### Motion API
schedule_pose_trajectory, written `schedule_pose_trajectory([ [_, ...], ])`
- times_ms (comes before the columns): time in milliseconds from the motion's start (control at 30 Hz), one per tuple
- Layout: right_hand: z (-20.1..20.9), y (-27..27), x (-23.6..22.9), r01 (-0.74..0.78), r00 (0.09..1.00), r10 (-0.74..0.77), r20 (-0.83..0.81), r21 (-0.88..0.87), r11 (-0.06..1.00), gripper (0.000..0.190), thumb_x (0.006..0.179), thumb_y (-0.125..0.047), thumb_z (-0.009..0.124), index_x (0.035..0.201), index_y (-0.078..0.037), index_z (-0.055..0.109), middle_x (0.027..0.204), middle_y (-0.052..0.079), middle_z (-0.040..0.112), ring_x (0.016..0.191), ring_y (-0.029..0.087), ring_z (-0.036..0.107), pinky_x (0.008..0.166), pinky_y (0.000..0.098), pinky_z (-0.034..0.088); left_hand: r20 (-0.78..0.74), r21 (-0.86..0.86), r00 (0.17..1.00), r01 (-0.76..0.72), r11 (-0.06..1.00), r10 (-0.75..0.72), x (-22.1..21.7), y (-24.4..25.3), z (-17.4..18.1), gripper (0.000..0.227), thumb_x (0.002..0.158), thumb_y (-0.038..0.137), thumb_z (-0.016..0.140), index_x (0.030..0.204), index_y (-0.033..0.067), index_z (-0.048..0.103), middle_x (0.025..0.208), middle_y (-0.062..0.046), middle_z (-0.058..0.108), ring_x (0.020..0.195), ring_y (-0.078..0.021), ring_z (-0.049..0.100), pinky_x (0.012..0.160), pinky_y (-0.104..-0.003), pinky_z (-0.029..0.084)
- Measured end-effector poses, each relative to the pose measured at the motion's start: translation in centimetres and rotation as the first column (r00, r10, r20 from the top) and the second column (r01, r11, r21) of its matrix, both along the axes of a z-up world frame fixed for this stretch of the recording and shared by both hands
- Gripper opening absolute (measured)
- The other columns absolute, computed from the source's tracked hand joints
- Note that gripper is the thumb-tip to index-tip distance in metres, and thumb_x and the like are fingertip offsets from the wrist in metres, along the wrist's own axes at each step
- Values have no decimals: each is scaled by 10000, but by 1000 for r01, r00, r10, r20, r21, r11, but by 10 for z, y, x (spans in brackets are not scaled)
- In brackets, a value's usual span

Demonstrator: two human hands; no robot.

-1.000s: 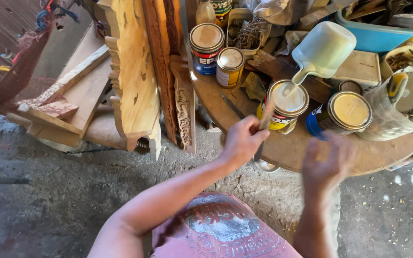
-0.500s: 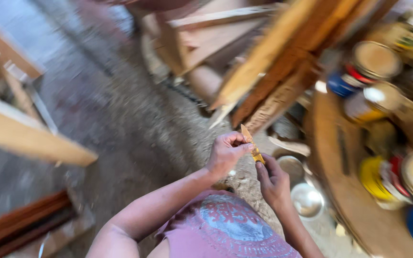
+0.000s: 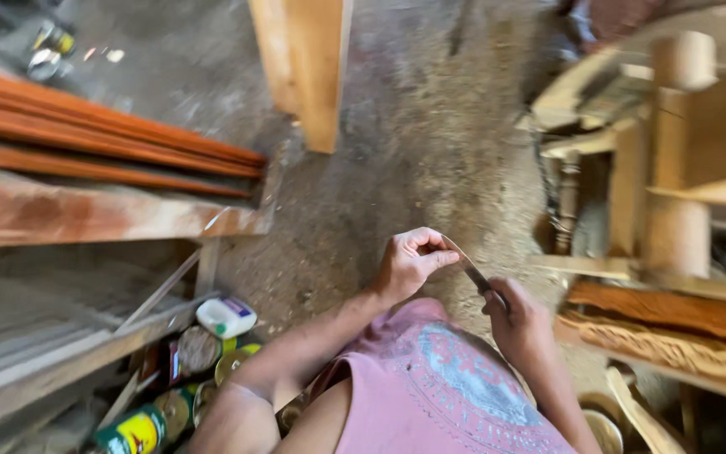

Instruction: The person applies varnish to small round wooden discs using a brush, then searches a cabinet and floor area for tools. They later use a metal file and an angle grinder to smooth a long wooden plank.

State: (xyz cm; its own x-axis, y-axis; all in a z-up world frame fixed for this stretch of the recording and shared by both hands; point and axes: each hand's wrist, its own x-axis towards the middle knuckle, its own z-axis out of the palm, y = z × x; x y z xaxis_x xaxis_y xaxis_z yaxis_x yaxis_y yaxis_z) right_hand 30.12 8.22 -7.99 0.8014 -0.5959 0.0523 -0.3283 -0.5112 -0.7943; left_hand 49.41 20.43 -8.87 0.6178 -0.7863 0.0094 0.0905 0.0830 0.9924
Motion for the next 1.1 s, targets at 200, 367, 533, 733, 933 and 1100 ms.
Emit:
schedule_pose_trajectory([
  [200,-1,36,151,-146,989,145,-27,-47,988,139,931,-112,701,1050,-43,719,807,145,699,665,215,690,623,347,531,5,-28,974,-225,974,225,109,79,-27,116,985,121,694,970,17,742,845,7,701,773,-40,601,668,-206,486],
  [367,0,51,261,-326,945,327,-7,-112,939,121,932,-117,712,1031,-49,721,839,164,703,704,232,679,648,348,532,-8,16,838,-545,838,545,183,146,-47,231,1033,165,706,851,23,695,765,-20,689,682,-73,608,593,-245,489],
  [533,-11,51,365,-325,930,328,-165,46,945,212,923,-127,679,1122,-70,720,734,132,727,623,169,713,587,334,544,281,193,689,-722,664,668,253,183,-49,235,1003,173,708,869,-20,699,805,-81,728,709,-104,643,626,-265,497],
  [733,-50,49,526,-343,928,362,-83,183,921,187,960,-92,637,1133,-40,683,812,91,751,665,150,713,624,306,557,233,65,686,-718,693,689,375,176,-71,282,938,115,687,1194,1,656,1023,-46,703,834,-85,669,720,-259,536],
  [933,-62,52,725,-428,882,466,-62,306,850,208,973,-69,600,1164,-35,677,829,93,732,685,151,698,616,315,555,417,265,652,-754,601,633,536,170,-84,199,992,159,732,879,-4,726,824,-97,732,687,-141,659,641,-296,515],
  [1100,-36,56,832,-580,808,589,-6,171,797,234,945,-77,615,1161,-26,689,803,89,722,679,127,704,619,303,557,458,53,534,-814,578,711,637,173,-47,293,891,79,687,1158,-43,690,975,-97,709,798,-158,670,737,-303,539],
])
